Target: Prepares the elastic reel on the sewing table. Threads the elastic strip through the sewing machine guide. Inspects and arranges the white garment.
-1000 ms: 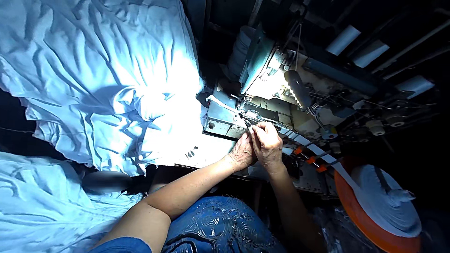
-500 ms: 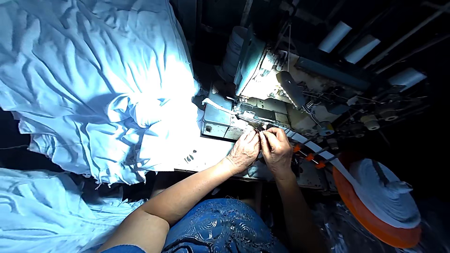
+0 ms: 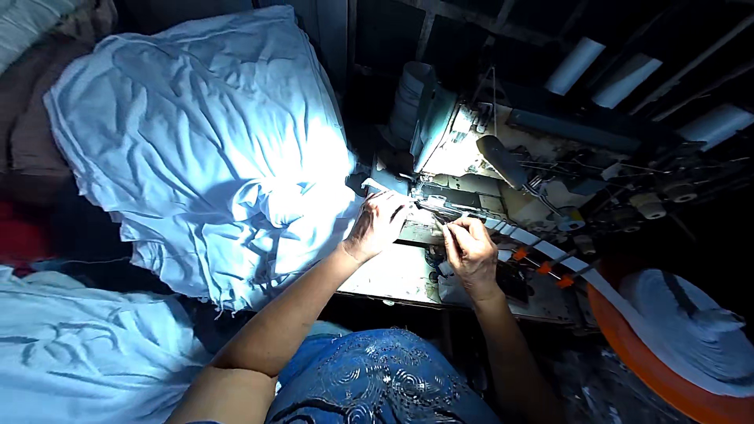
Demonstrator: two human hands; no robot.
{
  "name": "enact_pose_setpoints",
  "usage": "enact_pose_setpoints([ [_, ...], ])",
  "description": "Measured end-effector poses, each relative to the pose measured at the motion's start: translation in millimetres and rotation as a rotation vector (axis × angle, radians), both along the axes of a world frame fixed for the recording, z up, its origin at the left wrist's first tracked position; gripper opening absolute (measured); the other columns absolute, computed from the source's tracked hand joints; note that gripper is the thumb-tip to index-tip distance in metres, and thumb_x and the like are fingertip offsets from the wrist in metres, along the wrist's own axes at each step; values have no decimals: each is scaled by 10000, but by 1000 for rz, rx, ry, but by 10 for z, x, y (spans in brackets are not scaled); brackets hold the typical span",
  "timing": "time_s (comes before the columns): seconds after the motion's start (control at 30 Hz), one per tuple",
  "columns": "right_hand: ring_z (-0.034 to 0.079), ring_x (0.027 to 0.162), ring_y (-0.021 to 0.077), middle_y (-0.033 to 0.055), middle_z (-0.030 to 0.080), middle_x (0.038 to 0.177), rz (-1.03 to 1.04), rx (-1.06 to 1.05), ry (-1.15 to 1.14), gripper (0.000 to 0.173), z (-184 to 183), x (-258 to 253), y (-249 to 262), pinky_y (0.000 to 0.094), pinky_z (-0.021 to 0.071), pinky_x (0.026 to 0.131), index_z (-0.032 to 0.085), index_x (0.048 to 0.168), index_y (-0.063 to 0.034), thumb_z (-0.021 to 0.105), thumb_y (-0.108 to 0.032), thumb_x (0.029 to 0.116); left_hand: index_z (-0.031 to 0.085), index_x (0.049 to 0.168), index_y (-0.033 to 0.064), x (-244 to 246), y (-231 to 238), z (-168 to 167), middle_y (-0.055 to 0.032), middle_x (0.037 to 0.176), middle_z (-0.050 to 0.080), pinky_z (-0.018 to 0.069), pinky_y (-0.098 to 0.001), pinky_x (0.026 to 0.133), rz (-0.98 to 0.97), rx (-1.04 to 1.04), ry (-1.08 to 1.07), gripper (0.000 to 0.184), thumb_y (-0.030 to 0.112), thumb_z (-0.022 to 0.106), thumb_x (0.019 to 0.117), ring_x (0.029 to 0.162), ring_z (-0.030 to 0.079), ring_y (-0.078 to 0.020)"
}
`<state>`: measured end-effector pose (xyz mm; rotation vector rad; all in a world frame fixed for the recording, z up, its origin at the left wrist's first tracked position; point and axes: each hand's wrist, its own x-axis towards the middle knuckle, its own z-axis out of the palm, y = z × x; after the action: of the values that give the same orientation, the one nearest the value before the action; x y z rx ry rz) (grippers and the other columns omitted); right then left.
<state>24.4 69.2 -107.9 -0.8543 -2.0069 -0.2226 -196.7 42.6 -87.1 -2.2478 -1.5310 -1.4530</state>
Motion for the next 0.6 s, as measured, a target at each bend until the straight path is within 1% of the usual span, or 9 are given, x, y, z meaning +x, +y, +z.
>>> enact_pose_setpoints([
  [0.07, 702, 864, 269, 170, 721, 960, -4, 2, -5, 193, 0, -29, -9, 332, 578, 745, 801, 956, -15, 652, -135, 940, 728, 950, -21, -11, 52, 45, -159, 942, 722, 540, -448, 894, -33, -45, -24, 136, 45, 610, 937, 938, 705, -295],
  [0.17, 706, 853, 271, 165, 725, 945, -4, 13, -5, 180, 14, -99, -17, 337, 583, 742, 798, 940, -12, 656, -121, 936, 726, 945, -31, -19, 132, 103, -175, 968, 717, 525, -487, 929, -71, -122, -26, 127, -3, 603, 927, 973, 695, -321],
  [0.3, 705, 865, 287, 167, 718, 950, -5, 28, -19, 174, -12, -178, -39, 366, 588, 743, 790, 944, -2, 654, -110, 938, 730, 929, -10, -18, 196, 102, -157, 917, 700, 522, -486, 898, -61, -155, 10, 95, 17, 644, 898, 937, 686, -314],
  [0.4, 709, 872, 275, 160, 722, 952, -10, 22, -25, 182, -4, -175, -36, 357, 589, 751, 792, 952, -9, 650, -122, 945, 724, 916, -7, 32, 219, 154, -159, 897, 693, 528, -497, 846, 4, -208, -10, 82, 53, 686, 875, 906, 686, -320],
  [0.47, 710, 879, 273, 158, 725, 957, -10, 12, -15, 182, -22, -152, -30, 350, 589, 756, 796, 953, -15, 653, -127, 944, 728, 931, -3, 79, 246, 189, -162, 934, 699, 524, -519, 829, 53, -273, -26, 86, 63, 703, 881, 914, 687, -324],
  [0.5, 710, 889, 274, 157, 727, 964, -12, 6, -7, 179, -38, -138, -25, 350, 591, 763, 796, 950, -17, 654, -126, 943, 726, 933, 11, 94, 274, 167, -150, 941, 706, 530, -520, 806, 65, -256, -33, 82, 66, 705, 876, 900, 693, -314],
  [0.57, 708, 900, 276, 157, 723, 972, -4, -14, 18, 174, -70, -128, -23, 355, 593, 773, 795, 953, -18, 660, -126, 941, 721, 954, 52, 101, 299, 109, -113, 954, 712, 541, -510, 794, 78, -218, -30, 79, 87, 700, 887, 892, 700, -280],
  [0.6, 709, 907, 279, 161, 722, 979, 1, -23, 35, 172, -84, -132, -21, 362, 595, 779, 796, 957, -16, 662, -122, 938, 726, 955, 62, 101, 301, 93, -104, 953, 711, 542, -514, 787, 86, -204, -12, 79, 102, 697, 893, 894, 699, -279],
])
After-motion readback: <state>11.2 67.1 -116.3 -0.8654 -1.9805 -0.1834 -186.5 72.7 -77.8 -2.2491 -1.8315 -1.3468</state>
